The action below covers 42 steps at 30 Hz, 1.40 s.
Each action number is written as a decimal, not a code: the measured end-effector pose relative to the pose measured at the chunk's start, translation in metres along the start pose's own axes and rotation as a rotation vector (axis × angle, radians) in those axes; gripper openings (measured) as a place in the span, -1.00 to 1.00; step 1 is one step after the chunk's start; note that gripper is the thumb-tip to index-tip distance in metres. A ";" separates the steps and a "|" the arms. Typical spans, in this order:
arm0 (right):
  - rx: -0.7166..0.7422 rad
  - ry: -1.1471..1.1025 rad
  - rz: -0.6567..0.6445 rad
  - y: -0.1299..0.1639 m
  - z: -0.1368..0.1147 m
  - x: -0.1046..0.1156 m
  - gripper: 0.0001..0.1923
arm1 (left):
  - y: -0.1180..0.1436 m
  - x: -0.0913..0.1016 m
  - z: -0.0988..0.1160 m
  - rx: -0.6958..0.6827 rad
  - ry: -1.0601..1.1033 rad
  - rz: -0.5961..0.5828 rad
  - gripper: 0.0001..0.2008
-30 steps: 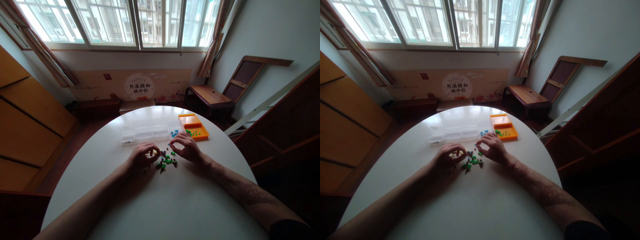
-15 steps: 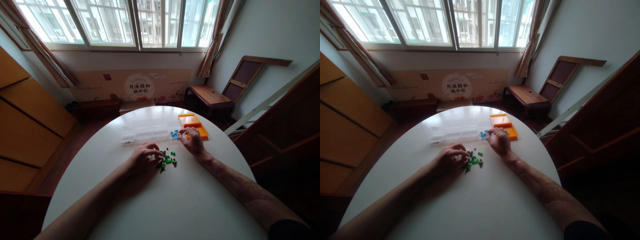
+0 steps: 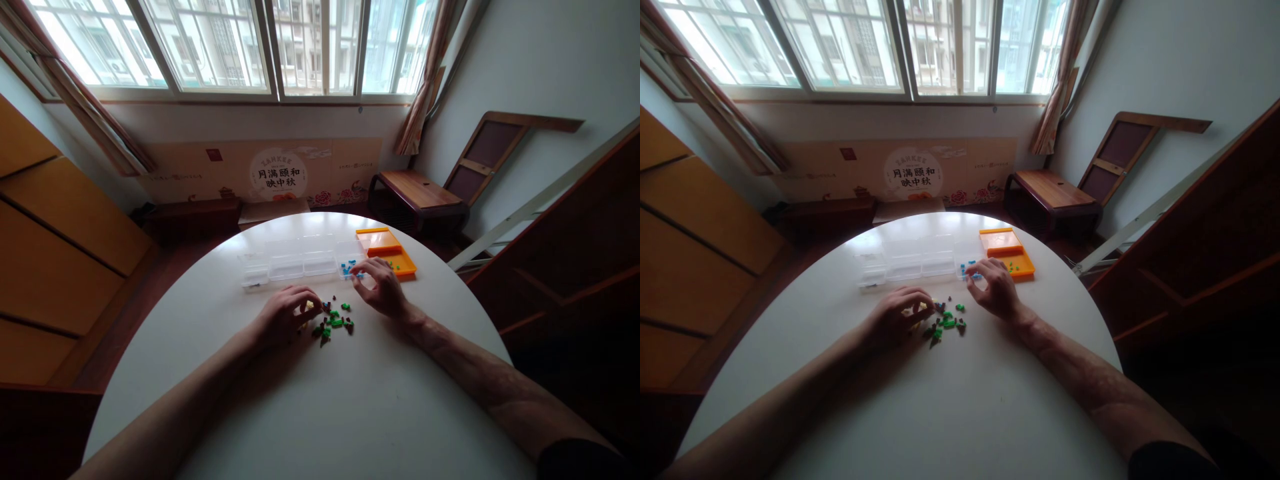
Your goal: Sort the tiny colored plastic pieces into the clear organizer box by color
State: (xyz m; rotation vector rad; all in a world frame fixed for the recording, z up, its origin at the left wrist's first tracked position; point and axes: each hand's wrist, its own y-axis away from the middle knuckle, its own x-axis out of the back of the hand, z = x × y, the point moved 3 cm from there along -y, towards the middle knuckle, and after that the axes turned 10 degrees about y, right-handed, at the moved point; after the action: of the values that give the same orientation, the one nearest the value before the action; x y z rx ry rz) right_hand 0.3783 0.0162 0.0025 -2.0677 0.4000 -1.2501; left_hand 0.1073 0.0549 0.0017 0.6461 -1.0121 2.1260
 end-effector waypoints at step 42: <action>0.505 -0.109 -0.180 0.004 -0.042 -0.014 -0.89 | -0.011 0.006 0.011 -0.050 0.270 0.075 -0.79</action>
State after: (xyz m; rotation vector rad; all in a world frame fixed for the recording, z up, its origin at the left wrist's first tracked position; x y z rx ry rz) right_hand 0.3354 0.0042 0.0036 -1.7470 -0.1471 -1.1852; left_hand 0.1131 0.0534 0.0165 0.2904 -0.9481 2.1736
